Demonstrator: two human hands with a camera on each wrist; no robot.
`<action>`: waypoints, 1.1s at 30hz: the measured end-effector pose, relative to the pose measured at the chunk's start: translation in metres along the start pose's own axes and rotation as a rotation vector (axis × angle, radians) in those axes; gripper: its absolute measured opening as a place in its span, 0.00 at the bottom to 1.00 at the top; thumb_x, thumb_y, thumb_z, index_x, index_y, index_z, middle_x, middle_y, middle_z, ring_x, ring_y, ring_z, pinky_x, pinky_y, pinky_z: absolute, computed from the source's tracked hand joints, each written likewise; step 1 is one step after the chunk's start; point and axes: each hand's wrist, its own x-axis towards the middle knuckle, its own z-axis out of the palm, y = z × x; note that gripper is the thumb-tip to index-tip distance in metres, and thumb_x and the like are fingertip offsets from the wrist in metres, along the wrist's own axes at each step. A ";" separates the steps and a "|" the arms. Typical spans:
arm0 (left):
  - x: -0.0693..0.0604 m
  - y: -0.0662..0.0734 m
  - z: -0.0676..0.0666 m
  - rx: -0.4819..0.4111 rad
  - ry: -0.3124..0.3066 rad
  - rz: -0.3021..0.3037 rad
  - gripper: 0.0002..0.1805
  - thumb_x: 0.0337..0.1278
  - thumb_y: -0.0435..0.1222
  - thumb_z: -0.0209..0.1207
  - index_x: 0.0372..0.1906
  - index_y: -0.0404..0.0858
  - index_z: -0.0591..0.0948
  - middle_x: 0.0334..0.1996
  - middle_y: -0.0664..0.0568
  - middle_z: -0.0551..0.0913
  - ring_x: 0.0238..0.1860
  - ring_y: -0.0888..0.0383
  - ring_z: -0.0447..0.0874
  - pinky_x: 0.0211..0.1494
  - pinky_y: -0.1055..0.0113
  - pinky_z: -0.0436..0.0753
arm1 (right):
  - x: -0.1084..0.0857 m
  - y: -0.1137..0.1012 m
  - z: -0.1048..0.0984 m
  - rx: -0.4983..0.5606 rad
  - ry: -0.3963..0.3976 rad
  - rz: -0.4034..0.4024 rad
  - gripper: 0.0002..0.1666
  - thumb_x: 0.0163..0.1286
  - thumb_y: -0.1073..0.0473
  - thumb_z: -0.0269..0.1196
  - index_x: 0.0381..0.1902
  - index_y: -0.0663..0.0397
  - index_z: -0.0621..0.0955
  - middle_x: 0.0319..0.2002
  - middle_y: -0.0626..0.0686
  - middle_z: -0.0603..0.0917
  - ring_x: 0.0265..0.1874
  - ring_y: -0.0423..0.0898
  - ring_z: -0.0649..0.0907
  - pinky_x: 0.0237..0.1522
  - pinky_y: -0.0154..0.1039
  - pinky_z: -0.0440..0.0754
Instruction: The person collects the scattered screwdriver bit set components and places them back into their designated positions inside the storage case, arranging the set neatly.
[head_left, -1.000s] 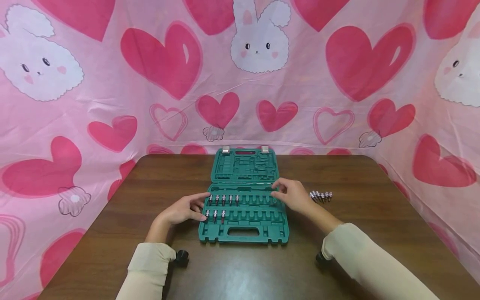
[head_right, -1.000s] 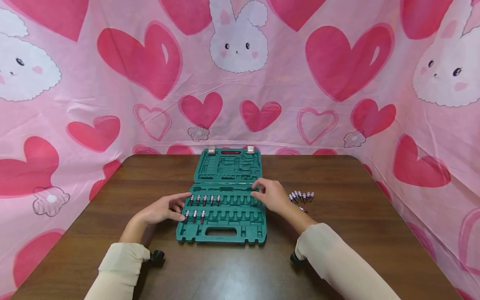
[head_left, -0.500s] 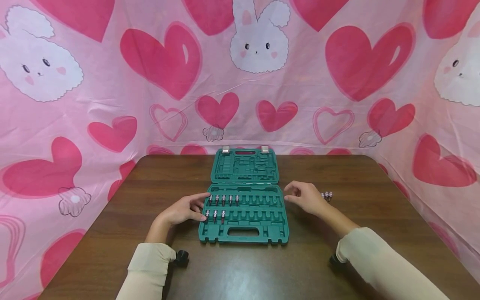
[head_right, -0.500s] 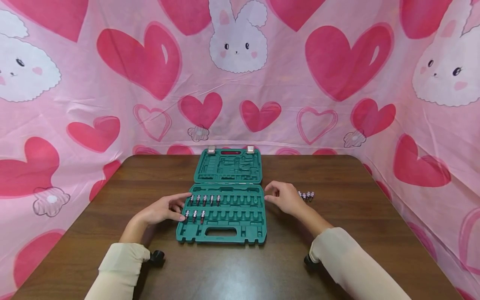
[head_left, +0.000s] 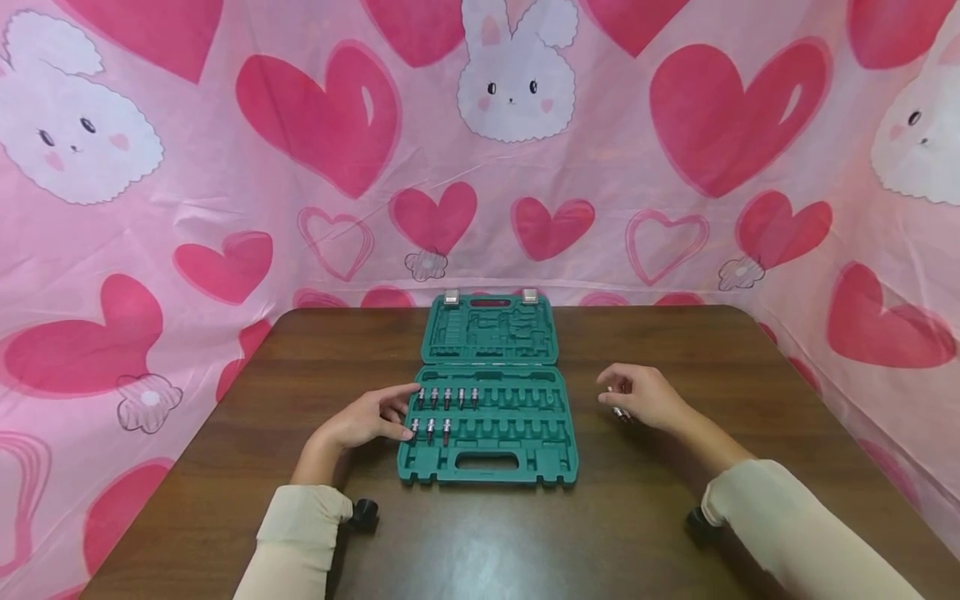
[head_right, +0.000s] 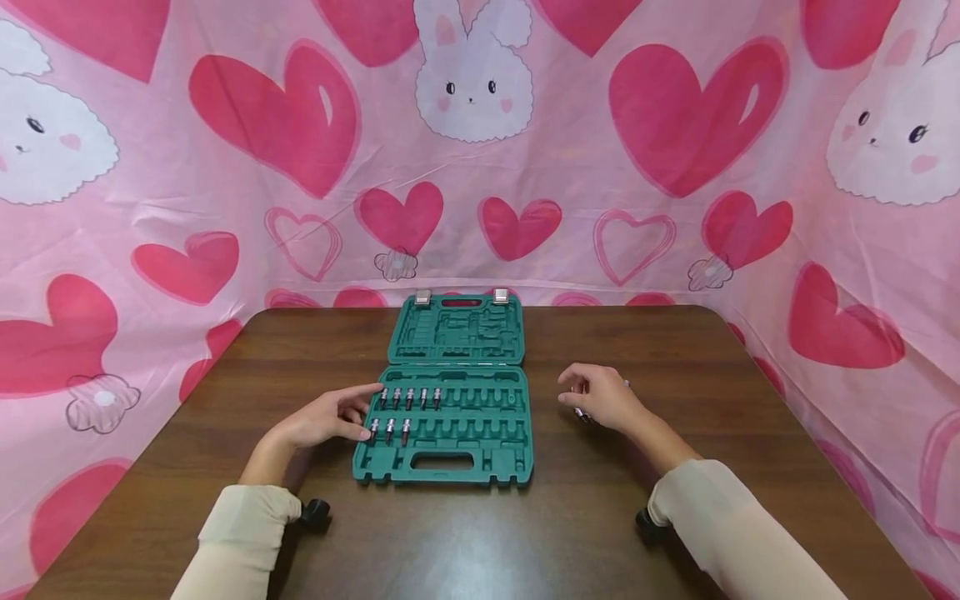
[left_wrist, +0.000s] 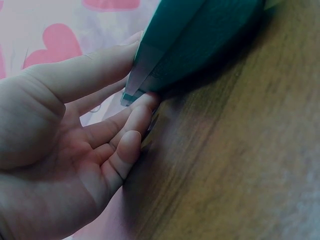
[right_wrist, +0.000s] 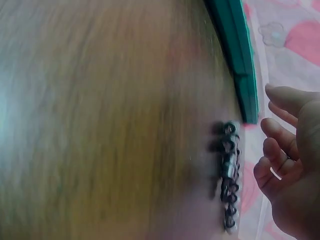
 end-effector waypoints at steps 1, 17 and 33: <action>0.000 0.000 0.000 0.002 0.001 -0.001 0.42 0.50 0.36 0.71 0.72 0.38 0.66 0.46 0.43 0.77 0.42 0.49 0.75 0.43 0.60 0.79 | -0.001 0.002 -0.002 0.002 -0.002 -0.007 0.12 0.60 0.61 0.71 0.42 0.54 0.84 0.24 0.44 0.76 0.25 0.44 0.75 0.27 0.39 0.75; 0.001 0.002 0.001 -0.003 0.007 -0.012 0.43 0.50 0.36 0.71 0.72 0.39 0.66 0.47 0.43 0.77 0.43 0.50 0.75 0.44 0.60 0.80 | -0.014 0.022 -0.018 -0.030 -0.121 0.004 0.12 0.59 0.64 0.71 0.41 0.53 0.84 0.24 0.44 0.76 0.24 0.42 0.74 0.25 0.36 0.72; 0.000 0.000 0.001 -0.012 0.013 -0.021 0.42 0.50 0.36 0.71 0.72 0.39 0.66 0.47 0.43 0.76 0.42 0.50 0.76 0.45 0.60 0.80 | -0.025 0.030 -0.028 -0.076 -0.167 0.005 0.10 0.59 0.67 0.69 0.38 0.50 0.84 0.24 0.42 0.76 0.24 0.41 0.73 0.28 0.37 0.71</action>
